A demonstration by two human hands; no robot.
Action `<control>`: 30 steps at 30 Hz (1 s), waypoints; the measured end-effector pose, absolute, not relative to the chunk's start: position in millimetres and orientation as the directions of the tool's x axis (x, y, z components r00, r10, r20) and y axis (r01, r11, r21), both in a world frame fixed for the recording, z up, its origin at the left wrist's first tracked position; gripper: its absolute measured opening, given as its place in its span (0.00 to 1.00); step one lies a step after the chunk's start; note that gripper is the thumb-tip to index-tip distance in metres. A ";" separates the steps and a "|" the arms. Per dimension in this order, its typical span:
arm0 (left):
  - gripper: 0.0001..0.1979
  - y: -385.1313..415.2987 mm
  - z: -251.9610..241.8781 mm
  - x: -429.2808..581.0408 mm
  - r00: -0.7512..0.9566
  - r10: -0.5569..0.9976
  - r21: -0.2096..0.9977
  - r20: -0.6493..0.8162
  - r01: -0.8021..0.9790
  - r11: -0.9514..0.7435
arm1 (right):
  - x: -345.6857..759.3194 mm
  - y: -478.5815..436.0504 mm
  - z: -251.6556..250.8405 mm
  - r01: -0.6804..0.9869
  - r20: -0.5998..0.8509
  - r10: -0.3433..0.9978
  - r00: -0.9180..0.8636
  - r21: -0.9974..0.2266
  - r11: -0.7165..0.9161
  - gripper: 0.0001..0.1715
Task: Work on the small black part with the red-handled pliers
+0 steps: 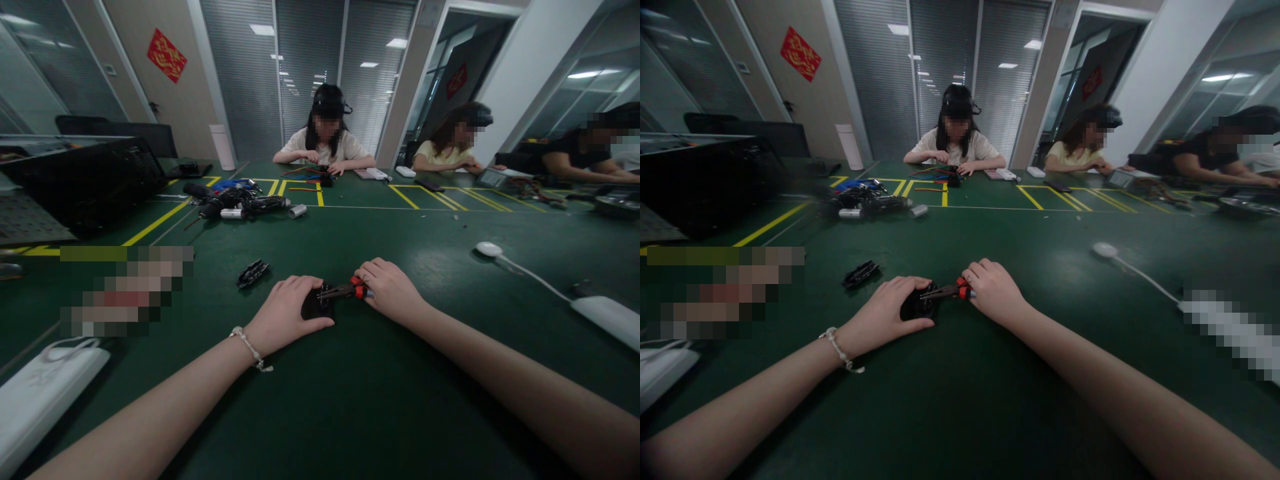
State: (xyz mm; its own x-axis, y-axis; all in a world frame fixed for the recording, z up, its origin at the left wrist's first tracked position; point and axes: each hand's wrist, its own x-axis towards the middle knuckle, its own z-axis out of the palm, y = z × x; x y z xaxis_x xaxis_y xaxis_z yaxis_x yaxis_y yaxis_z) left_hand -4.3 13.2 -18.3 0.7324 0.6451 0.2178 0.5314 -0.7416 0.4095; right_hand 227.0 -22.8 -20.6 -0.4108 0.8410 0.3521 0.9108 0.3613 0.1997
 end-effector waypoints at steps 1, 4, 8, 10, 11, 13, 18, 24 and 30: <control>0.29 13.2 -18.6 -4.1 0.732 0.645 0.408 0.218 0.532 -0.742 | 226.9 -22.8 -20.9 0.911 0.352 0.841 -0.410 0.204 0.358 0.15; 0.29 13.6 -19.8 -3.6 0.734 0.639 0.401 0.229 0.527 -0.749 | 226.7 -22.8 -21.3 0.911 0.351 0.843 -0.407 0.222 0.348 0.14; 0.29 13.8 -20.6 -3.6 0.733 0.637 0.396 0.238 0.526 -0.753 | 226.9 -23.3 -20.7 0.913 0.351 0.846 -0.402 0.226 0.340 0.13; 0.29 13.8 -20.6 -3.7 0.733 0.638 0.396 0.237 0.527 -0.752 | 227.1 -23.6 -20.3 0.914 0.351 0.847 -0.399 0.224 0.338 0.13; 0.29 13.8 -20.6 -3.7 0.733 0.638 0.395 0.235 0.528 -0.752 | 227.3 -23.7 -20.3 0.915 0.352 0.848 -0.396 0.224 0.334 0.13; 0.29 13.9 -20.6 -3.8 0.733 0.639 0.394 0.233 0.529 -0.751 | 227.4 -23.6 -20.4 0.917 0.354 0.849 -0.393 0.225 0.331 0.12; 0.29 14.0 -19.9 -4.2 0.734 0.640 0.396 0.228 0.531 -0.750 | 226.9 -23.2 -21.2 0.915 0.356 0.846 -0.396 0.230 0.331 0.12; 0.29 13.9 -19.0 -4.2 0.738 0.637 0.393 0.221 0.531 -0.751 | 226.3 -23.7 -21.7 0.903 0.357 0.835 -0.418 0.261 0.341 0.13; 0.29 14.6 -20.0 -4.3 0.737 0.634 0.388 0.233 0.528 -0.756 | 227.3 -24.0 -19.1 0.897 0.348 0.833 -0.429 0.269 0.350 0.13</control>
